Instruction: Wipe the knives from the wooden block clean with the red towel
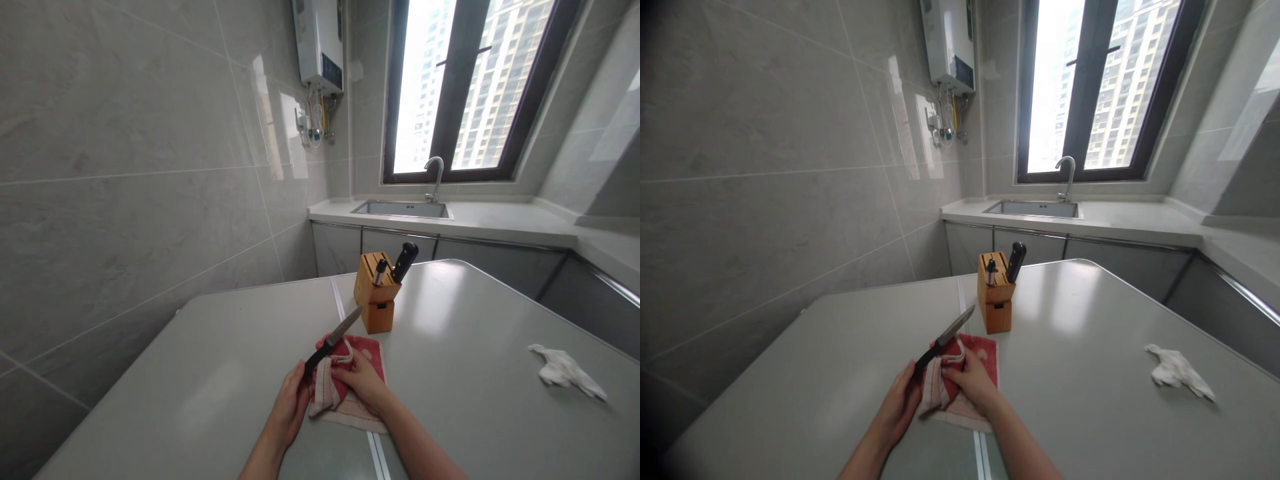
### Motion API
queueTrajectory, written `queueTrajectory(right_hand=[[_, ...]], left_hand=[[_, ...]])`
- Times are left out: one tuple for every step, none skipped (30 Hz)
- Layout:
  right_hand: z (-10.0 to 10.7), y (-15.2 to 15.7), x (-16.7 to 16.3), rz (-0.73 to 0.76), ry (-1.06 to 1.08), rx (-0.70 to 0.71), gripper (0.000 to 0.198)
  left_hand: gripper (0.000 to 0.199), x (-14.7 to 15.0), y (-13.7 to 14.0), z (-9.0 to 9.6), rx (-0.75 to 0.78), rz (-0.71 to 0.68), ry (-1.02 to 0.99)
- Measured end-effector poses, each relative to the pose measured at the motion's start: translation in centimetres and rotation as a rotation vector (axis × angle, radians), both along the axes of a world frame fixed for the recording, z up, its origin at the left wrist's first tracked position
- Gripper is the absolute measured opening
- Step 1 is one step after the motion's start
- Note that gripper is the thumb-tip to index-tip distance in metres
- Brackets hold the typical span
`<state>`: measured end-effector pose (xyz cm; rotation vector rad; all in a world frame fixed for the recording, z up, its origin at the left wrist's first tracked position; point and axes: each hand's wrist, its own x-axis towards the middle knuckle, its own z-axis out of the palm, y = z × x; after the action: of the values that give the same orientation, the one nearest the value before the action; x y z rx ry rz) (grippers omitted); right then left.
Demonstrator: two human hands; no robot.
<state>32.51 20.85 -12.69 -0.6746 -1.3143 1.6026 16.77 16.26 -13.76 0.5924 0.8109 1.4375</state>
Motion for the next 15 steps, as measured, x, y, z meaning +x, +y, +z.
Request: queueTrajectory(right_hand=[[-0.23,0.08,0.03,-0.011,-0.022,-0.005,0.041],[-0.46,0.16,0.07,-0.021,-0.042,-0.009,0.040],[-0.66,0.22,0.10,-0.027,-0.058,-0.011,0.039],[-0.81,0.26,0.12,-0.029,-0.068,-0.010,0.039],[-0.91,0.28,0.14,-0.031,-0.071,-0.008,0.039],[-0.95,0.28,0.14,-0.031,-0.067,-0.008,0.040],[-0.94,0.27,0.13,-0.031,-0.060,-0.011,0.040],[-0.88,0.24,0.11,-0.034,-0.046,-0.020,0.039],[-0.79,0.21,0.08,-0.036,-0.024,-0.033,0.039],[-0.69,0.20,0.05,-0.034,0.004,-0.048,0.039],[-0.60,0.19,0.02,-0.029,0.034,-0.063,0.039],[-0.52,0.20,-0.01,-0.025,0.062,-0.077,0.039],[-0.47,0.23,-0.03,-0.022,0.086,-0.088,0.039],[-0.46,0.26,-0.05,-0.024,0.101,-0.098,0.039],[-0.47,0.30,-0.06,-0.029,0.107,-0.106,0.038]], left_hand=[[0.035,-0.06,0.03,-0.01,0.000,0.000,-0.013],[0.035,-0.12,0.06,0.01,0.000,0.002,-0.029],[0.036,-0.18,0.09,0.04,-0.002,0.003,-0.045],[0.037,-0.23,0.12,0.09,-0.005,0.005,-0.057],[0.037,-0.27,0.15,0.13,-0.006,0.005,-0.062],[0.038,-0.29,0.19,0.16,-0.005,0.002,-0.059],[0.039,-0.28,0.22,0.16,-0.001,-0.005,-0.048],[0.040,-0.26,0.25,0.14,0.004,-0.013,-0.033],[0.040,-0.22,0.26,0.09,0.012,-0.021,-0.016],[0.040,-0.16,0.26,0.01,0.019,-0.028,0.002],[0.039,-0.11,0.24,-0.10,0.023,-0.034,0.022],[0.039,-0.06,0.20,-0.21,0.025,-0.038,0.045],[0.038,-0.02,0.15,-0.33,0.025,-0.042,0.072],[0.037,0.01,0.10,-0.44,0.025,-0.046,0.102],[0.036,0.05,0.05,-0.52,0.024,-0.051,0.135]])
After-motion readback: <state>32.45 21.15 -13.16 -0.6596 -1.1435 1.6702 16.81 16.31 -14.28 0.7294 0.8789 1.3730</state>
